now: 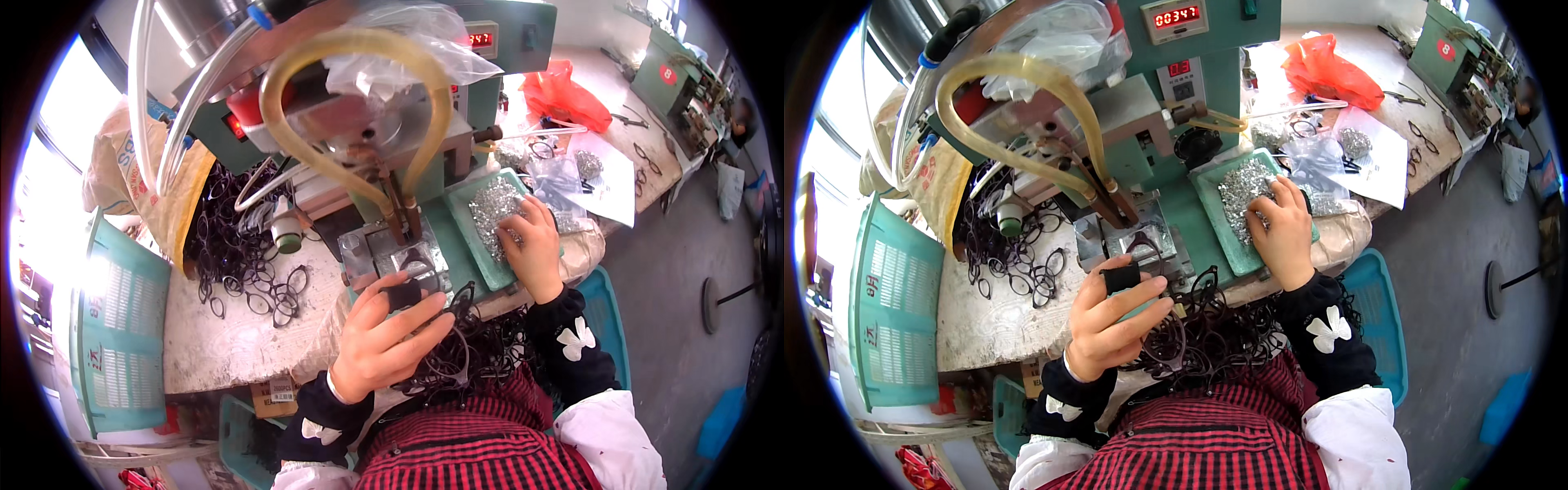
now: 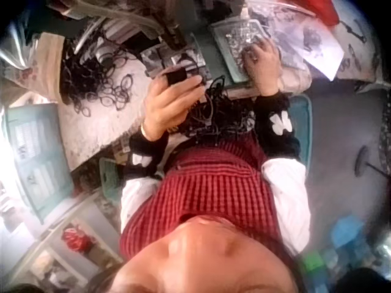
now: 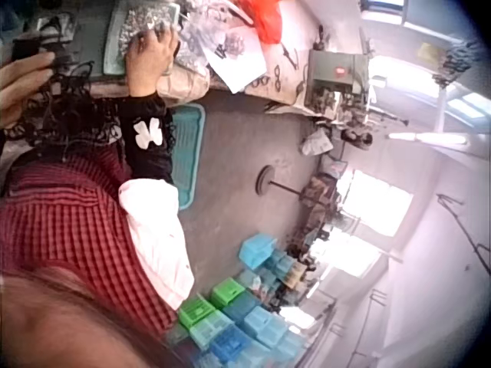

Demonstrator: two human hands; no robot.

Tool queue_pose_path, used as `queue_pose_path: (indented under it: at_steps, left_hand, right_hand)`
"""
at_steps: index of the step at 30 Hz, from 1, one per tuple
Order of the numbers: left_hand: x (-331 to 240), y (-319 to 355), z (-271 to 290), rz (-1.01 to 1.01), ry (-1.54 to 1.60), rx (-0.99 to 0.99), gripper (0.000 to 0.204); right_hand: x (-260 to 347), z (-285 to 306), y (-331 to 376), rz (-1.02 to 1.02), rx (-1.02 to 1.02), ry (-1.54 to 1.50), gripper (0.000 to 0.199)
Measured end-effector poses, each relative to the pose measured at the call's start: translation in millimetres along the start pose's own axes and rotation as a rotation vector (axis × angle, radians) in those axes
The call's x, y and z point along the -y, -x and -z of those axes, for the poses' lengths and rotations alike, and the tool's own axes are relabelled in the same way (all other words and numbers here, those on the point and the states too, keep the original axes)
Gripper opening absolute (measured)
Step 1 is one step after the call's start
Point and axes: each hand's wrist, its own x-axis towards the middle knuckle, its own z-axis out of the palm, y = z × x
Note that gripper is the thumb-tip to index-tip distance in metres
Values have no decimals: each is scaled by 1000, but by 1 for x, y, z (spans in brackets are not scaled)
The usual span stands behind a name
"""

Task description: The person repeatedly picks up black plastic rings and small metallic components, places them into a press machine, and operates the lever to assemble them. The finished keychains are placed into a green basket on the right side of the workspace.

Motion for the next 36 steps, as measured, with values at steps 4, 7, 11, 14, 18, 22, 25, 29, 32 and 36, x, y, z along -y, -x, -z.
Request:
queue_pose_path:
  at_steps: [4,7,11,14,18,22,25,29,32,36]
  left_hand:
    - [-1,1,1,11,-1,38,38]
    - [0,6,-1,17,-1,40,39]
    - [-25,31,10,130,-106,39,32]
    - [-33,88,58,254,-478,-104,28]
    - [17,125,126,798,-650,-754,16]
    - [92,165,176,953,-534,-707,16]
    - [141,197,155,1069,-852,-493,27]
    - [242,320,142,1670,-280,-726,41]
    - [241,314,100,1539,-57,-785,23]
    - [184,229,79,1179,-184,-799,25]
  right_hand:
    - [12,-4,-9,148,56,-64,15]
    - [9,-21,-28,308,174,-45,11]
    - [2,-13,-45,290,63,-107,13]
    - [-5,4,-9,-268,-114,-566,5]
    - [-13,0,19,-631,-262,-1021,7]
    - [-1,-35,-6,-640,-197,-1239,11]
    - [19,-35,-20,-589,-152,-1244,14]
    - [17,-20,-11,-616,-95,-1088,16]
    - [14,7,8,-693,-132,-1030,15]
    - [30,43,22,-639,-69,-920,15]
